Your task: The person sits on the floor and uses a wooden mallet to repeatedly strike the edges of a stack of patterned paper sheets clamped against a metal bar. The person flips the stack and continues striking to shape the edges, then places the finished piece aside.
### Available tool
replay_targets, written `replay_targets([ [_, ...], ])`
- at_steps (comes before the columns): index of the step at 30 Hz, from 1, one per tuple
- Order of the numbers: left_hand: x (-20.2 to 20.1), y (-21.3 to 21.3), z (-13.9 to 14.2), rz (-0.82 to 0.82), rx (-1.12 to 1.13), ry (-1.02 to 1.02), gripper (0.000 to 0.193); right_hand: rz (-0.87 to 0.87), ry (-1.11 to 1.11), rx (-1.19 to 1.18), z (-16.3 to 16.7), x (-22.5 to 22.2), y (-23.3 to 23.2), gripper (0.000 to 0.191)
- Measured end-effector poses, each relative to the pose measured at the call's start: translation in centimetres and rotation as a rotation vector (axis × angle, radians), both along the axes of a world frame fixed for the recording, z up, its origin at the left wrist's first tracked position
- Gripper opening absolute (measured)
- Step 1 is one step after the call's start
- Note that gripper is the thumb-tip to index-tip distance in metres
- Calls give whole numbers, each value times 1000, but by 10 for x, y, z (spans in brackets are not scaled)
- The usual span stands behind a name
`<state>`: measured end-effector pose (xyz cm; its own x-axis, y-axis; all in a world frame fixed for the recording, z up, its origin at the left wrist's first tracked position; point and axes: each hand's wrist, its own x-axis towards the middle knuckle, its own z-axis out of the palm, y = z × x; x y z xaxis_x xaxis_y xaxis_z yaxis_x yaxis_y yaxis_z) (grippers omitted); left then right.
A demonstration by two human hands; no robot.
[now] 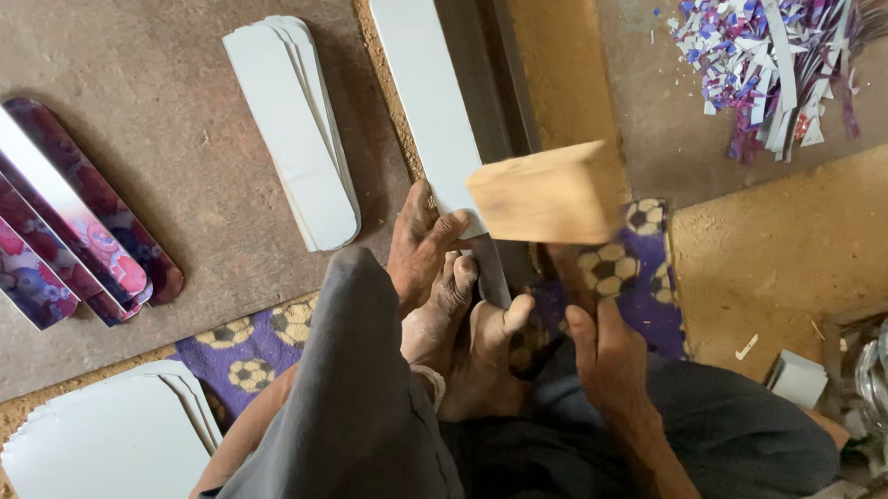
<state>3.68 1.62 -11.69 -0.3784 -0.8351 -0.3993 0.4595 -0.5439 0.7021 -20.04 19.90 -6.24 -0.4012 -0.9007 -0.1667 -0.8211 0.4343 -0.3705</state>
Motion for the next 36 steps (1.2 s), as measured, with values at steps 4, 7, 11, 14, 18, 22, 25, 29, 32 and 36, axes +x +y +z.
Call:
replay_targets([
  [4,2,-1,1,1,24,39,55,-254,-509,-519,18,-9,21,41],
  [7,2,0,1,18,-18,74,53,-543,-1092,-1251,45,-27,33,38],
  [11,-1,0,2,2,-19,-20,49,-210,-1331,-1103,31,-18,14,40],
  [14,-3,-1,5,34,-71,-11,47,190,-168,-285,9,-3,-3,42],
  [18,-4,-3,10,33,-55,-8,46,-189,-365,-422,18,1,4,41],
  [22,-3,-2,9,3,5,-53,50,-397,-983,-1104,22,5,14,41],
  [25,-3,-1,6,7,4,-37,48,31,-500,-593,6,7,12,34],
  [29,-5,1,5,32,-52,-74,50,-359,-531,-282,-5,-6,18,28],
  [32,-4,3,5,44,-28,-46,49,-443,-1203,-809,-2,-11,24,29],
  [36,-4,2,5,17,-5,-80,47,64,-539,-342,4,-2,15,35],
])
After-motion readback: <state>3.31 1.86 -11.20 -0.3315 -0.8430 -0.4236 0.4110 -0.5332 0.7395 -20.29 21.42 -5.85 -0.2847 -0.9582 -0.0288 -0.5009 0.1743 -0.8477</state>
